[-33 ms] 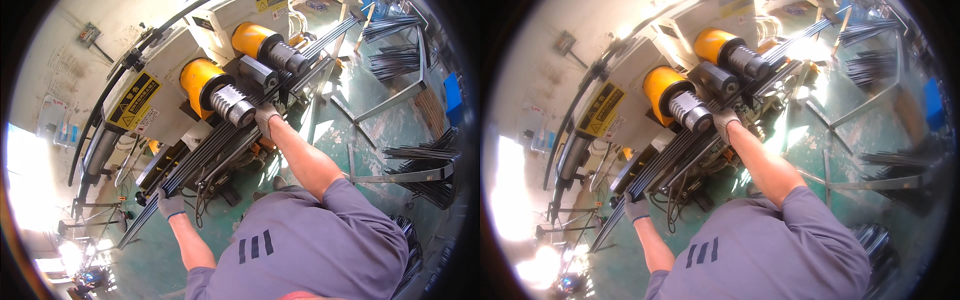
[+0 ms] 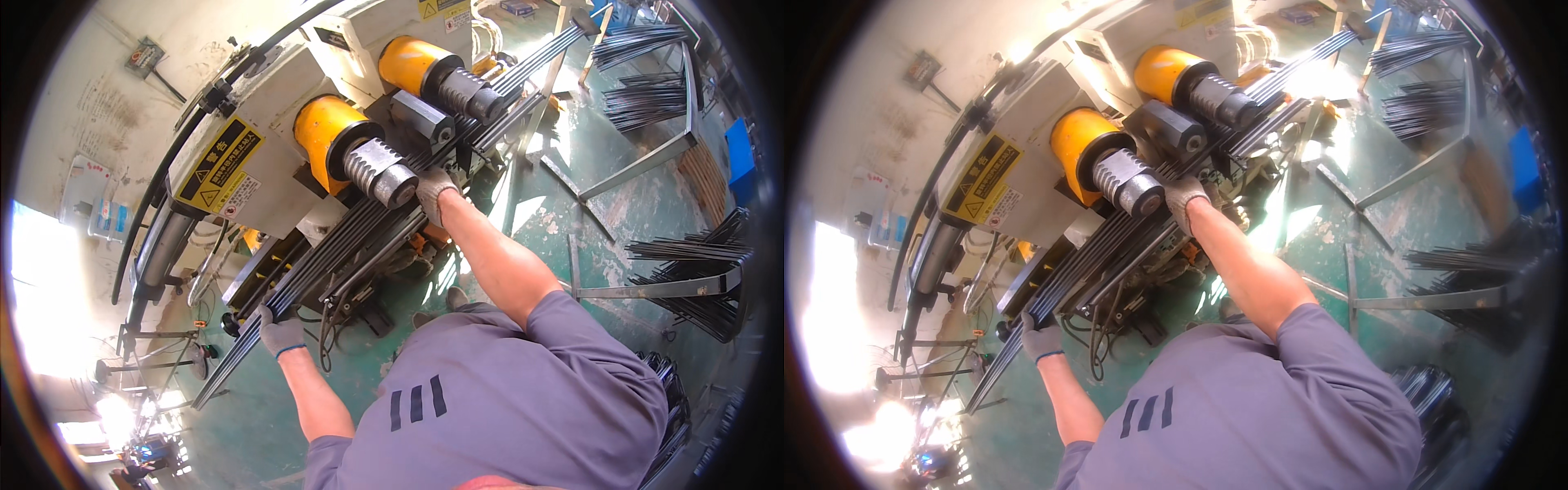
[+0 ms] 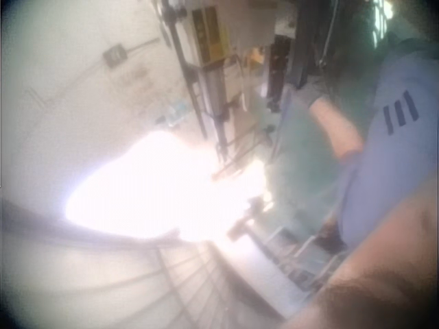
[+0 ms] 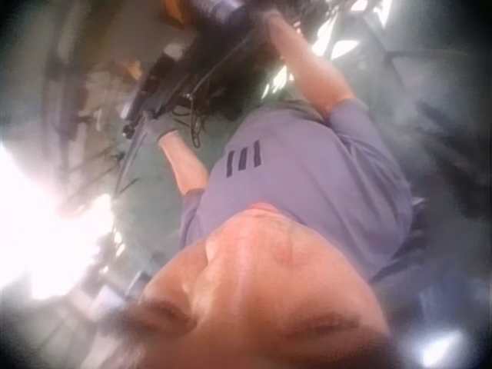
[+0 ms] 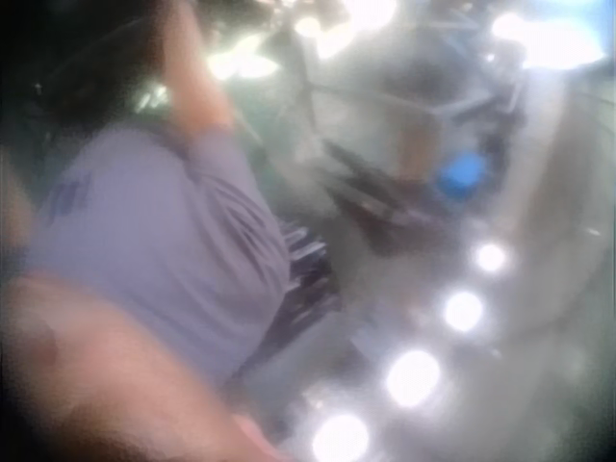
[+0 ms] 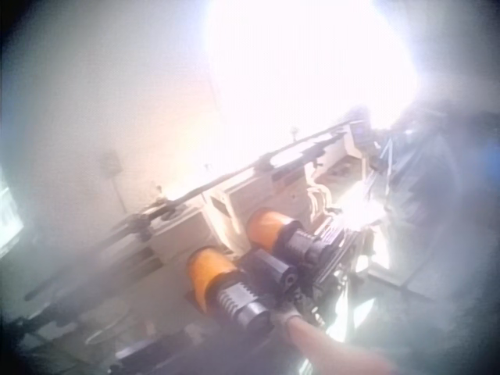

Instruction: The person picks up metal bars from a stack, inserts them into a machine to bend them, and then places the bent bars onto another stack.

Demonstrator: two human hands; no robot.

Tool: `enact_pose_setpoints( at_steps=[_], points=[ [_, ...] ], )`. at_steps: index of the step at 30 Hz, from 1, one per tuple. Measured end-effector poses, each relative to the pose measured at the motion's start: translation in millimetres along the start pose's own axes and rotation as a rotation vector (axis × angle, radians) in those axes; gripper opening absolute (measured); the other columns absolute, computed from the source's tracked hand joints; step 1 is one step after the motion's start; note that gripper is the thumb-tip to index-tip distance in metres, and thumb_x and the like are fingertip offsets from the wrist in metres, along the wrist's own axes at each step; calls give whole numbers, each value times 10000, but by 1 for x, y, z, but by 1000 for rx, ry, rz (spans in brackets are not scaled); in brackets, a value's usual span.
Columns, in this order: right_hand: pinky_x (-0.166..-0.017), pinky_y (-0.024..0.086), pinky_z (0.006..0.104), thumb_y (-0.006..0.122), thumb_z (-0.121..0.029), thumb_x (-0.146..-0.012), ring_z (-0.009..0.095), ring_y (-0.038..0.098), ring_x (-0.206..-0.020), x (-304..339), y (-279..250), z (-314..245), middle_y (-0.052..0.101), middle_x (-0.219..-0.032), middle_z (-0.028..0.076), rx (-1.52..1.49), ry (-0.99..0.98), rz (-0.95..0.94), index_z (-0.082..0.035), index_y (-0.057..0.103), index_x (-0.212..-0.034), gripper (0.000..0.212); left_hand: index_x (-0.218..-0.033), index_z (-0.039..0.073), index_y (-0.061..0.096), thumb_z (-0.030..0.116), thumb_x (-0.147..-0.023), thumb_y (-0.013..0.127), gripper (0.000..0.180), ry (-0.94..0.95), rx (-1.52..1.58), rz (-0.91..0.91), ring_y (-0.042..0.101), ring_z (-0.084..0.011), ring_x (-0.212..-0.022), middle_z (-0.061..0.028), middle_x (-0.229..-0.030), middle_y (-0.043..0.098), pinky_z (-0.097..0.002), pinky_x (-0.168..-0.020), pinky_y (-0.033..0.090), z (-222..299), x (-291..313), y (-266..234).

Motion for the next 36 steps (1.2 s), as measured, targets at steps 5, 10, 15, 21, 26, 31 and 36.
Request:
enact_pose_setpoints(
  at_steps=[5,10,15,21,26,31,36],
  points=[
    [-932,510,332,452,-189,-1061,216,670,-1085,-29,-1,14,691,-1257,49,264,-163,66,-85,623,-1330,335,-1257,-85,638,209,-1114,508,352,-21,-83,-47,660,-358,-1216,-205,-1274,696,-495,-1133,512,-22,10,4],
    [-986,492,347,665,-315,-1033,219,663,-1097,28,-19,19,732,-1227,105,-186,-158,121,3,659,-1310,421,-1230,-20,651,201,-1107,506,292,-9,15,6,666,-346,-1194,-163,-1236,705,-552,-1112,517,-3,15,3],
    [-809,580,299,713,-363,-1014,153,692,-911,18,-90,122,726,-1094,90,-278,-95,139,63,647,-1281,507,-1226,-13,653,161,-1118,472,272,137,74,124,672,-356,-1182,-181,-1227,708,-528,-1126,522,49,-12,-38],
    [-628,520,267,692,-308,-1027,130,655,-711,20,-156,232,702,-906,61,-214,85,212,36,632,-1193,387,-1299,-21,642,204,-1061,626,328,75,21,-6,668,-343,-1215,-170,-1270,714,-523,-1103,535,-20,10,1],
    [-695,573,307,708,-317,-1020,169,698,-766,15,-136,243,738,-1018,112,-101,174,84,44,585,-1339,497,-1301,-20,655,203,-1063,619,328,-116,50,-96,649,-342,-1256,-175,-1317,701,-535,-1163,469,-73,14,23],
    [-726,577,312,702,-289,-1013,172,701,-809,7,-122,242,738,-1053,118,5,166,-34,47,595,-1343,483,-1139,-3,676,252,-1105,505,309,101,149,20,678,-331,-1175,-154,-1163,729,-501,-1115,507,-3,7,14],
    [-670,533,290,691,-302,-1010,155,669,-754,6,-126,250,723,-986,81,48,171,37,37,622,-1289,445,-1164,37,701,290,-1108,533,309,111,1,43,684,-303,-1117,-124,-1173,729,-490,-1052,536,10,-5,-12]
  ],
)
Point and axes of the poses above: each hand's wrist, its own x-axis away from the middle knuckle, its own y-axis out of the palm, z = x × y, the point moved 9 cm from there along -x, towards the middle knuckle
